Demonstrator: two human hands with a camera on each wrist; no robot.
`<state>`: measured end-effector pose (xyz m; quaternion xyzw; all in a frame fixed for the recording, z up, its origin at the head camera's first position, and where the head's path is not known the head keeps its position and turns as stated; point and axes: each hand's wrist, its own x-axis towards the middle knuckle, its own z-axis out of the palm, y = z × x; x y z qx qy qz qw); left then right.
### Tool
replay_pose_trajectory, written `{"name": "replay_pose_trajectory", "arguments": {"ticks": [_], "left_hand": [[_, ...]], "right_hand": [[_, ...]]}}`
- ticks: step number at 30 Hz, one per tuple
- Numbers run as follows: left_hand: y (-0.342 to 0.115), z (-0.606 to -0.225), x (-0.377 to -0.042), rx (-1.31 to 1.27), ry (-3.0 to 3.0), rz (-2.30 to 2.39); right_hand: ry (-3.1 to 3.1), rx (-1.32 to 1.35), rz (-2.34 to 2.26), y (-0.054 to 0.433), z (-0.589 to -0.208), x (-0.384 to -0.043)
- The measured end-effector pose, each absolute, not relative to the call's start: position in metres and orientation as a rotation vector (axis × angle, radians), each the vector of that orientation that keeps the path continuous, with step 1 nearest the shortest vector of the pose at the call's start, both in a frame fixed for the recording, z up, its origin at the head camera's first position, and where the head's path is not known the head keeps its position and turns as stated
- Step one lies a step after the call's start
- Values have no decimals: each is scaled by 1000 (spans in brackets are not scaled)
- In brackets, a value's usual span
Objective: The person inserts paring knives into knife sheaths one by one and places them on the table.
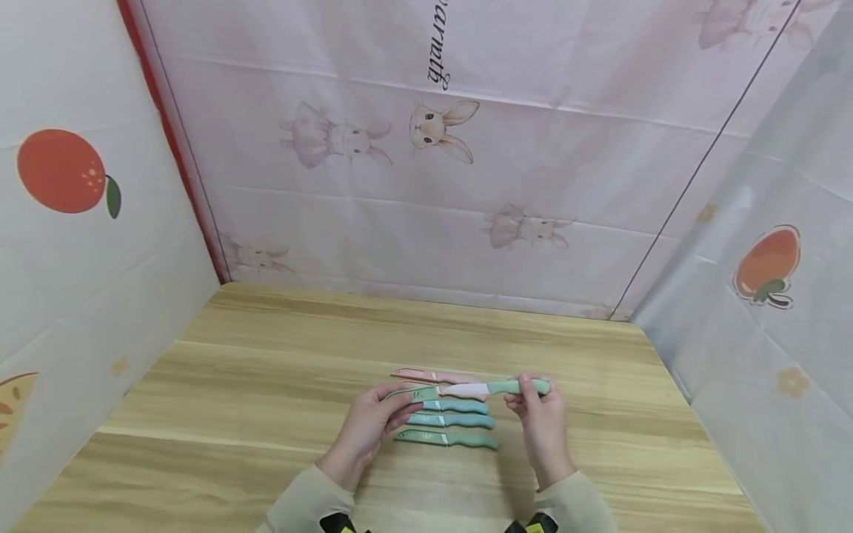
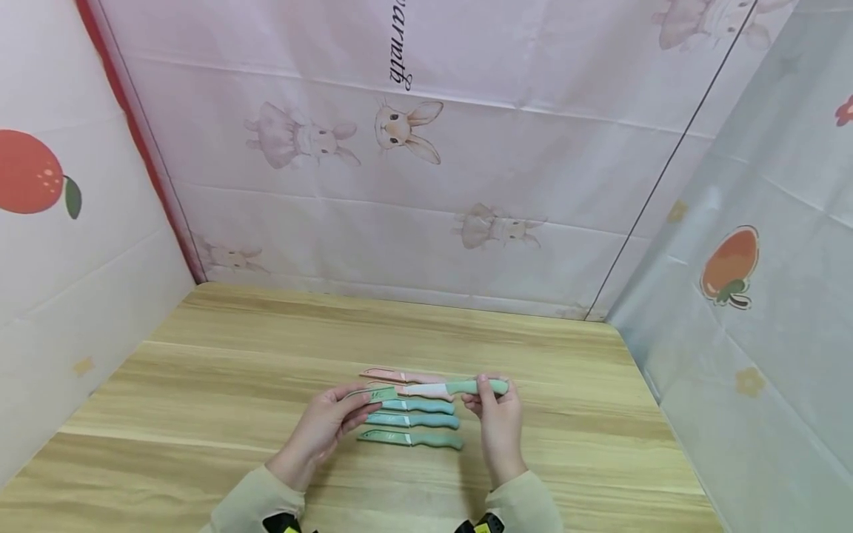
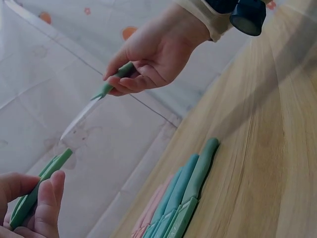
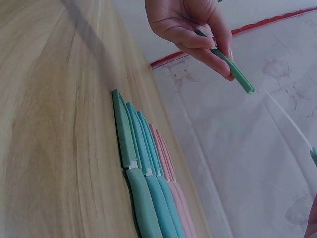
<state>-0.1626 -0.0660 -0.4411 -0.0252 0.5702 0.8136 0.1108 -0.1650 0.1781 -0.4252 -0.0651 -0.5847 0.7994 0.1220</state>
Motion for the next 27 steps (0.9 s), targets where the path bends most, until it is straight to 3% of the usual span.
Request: {"name": "replay_pose_trajectory", "arguments": {"ticks": [27], "left_hand": [[-58, -436, -161, -14, 1673, 2345]], "right_hand": [[-1813, -195, 2329, 168, -443, -165]]}}
